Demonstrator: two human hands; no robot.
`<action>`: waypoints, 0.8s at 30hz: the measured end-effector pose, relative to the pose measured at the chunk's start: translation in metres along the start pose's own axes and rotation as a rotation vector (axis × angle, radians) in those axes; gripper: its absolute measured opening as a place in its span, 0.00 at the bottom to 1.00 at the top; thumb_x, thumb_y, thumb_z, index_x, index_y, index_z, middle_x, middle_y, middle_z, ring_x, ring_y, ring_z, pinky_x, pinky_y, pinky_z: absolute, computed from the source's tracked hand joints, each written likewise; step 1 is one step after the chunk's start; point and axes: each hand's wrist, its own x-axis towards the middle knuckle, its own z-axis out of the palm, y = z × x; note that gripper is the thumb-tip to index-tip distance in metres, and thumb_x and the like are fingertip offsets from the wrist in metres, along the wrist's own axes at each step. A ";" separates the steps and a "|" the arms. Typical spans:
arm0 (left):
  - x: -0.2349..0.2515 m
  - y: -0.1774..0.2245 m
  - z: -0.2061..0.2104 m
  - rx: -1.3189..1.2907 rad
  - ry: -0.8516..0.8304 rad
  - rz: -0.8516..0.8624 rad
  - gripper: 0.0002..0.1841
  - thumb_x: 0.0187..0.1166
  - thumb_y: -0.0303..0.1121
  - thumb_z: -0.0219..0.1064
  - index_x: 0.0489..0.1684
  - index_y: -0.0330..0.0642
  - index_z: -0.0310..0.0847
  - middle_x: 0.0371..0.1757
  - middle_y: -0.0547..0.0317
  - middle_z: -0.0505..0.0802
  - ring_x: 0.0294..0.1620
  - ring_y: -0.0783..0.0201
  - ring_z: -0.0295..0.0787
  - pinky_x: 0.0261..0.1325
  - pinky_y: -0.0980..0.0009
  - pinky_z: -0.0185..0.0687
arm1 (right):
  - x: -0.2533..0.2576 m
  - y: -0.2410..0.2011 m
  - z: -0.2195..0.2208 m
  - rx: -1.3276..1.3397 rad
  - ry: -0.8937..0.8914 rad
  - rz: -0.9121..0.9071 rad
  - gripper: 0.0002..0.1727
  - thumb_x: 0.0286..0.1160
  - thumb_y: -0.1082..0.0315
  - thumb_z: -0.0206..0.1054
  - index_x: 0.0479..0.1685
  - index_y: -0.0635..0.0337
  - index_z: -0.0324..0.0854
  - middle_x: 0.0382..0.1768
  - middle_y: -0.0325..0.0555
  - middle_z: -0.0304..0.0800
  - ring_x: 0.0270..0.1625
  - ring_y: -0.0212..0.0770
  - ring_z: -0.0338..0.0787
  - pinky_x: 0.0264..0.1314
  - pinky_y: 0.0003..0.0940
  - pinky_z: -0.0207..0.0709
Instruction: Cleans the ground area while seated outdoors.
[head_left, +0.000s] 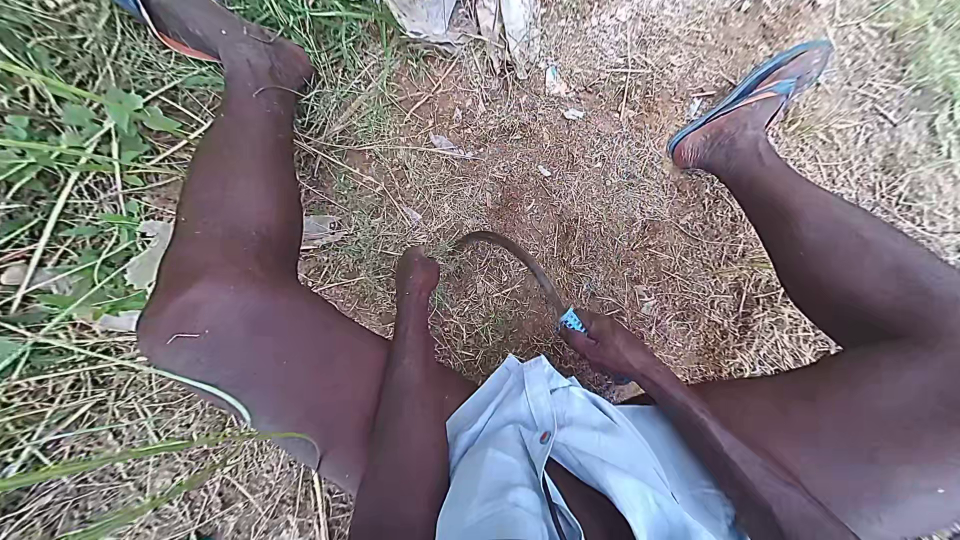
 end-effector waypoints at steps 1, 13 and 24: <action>-0.001 0.000 0.000 0.003 -0.002 -0.009 0.20 0.87 0.30 0.57 0.74 0.28 0.76 0.71 0.26 0.83 0.75 0.31 0.78 0.76 0.33 0.69 | -0.003 -0.001 -0.005 -0.008 0.015 -0.004 0.19 0.86 0.51 0.55 0.54 0.57 0.81 0.28 0.44 0.81 0.26 0.40 0.83 0.34 0.44 0.80; -0.001 0.006 -0.009 0.008 0.038 -0.006 0.20 0.87 0.32 0.59 0.73 0.30 0.78 0.69 0.25 0.84 0.73 0.29 0.80 0.73 0.31 0.71 | -0.001 0.010 0.012 0.029 -0.068 -0.050 0.19 0.88 0.55 0.56 0.52 0.64 0.81 0.30 0.48 0.81 0.30 0.42 0.82 0.39 0.45 0.78; 0.001 0.000 -0.019 0.067 0.016 -0.025 0.22 0.88 0.33 0.59 0.76 0.28 0.75 0.71 0.24 0.83 0.75 0.28 0.78 0.75 0.30 0.69 | -0.006 -0.016 -0.009 0.650 0.268 -0.098 0.11 0.88 0.62 0.55 0.52 0.60 0.75 0.17 0.40 0.80 0.13 0.35 0.81 0.18 0.30 0.82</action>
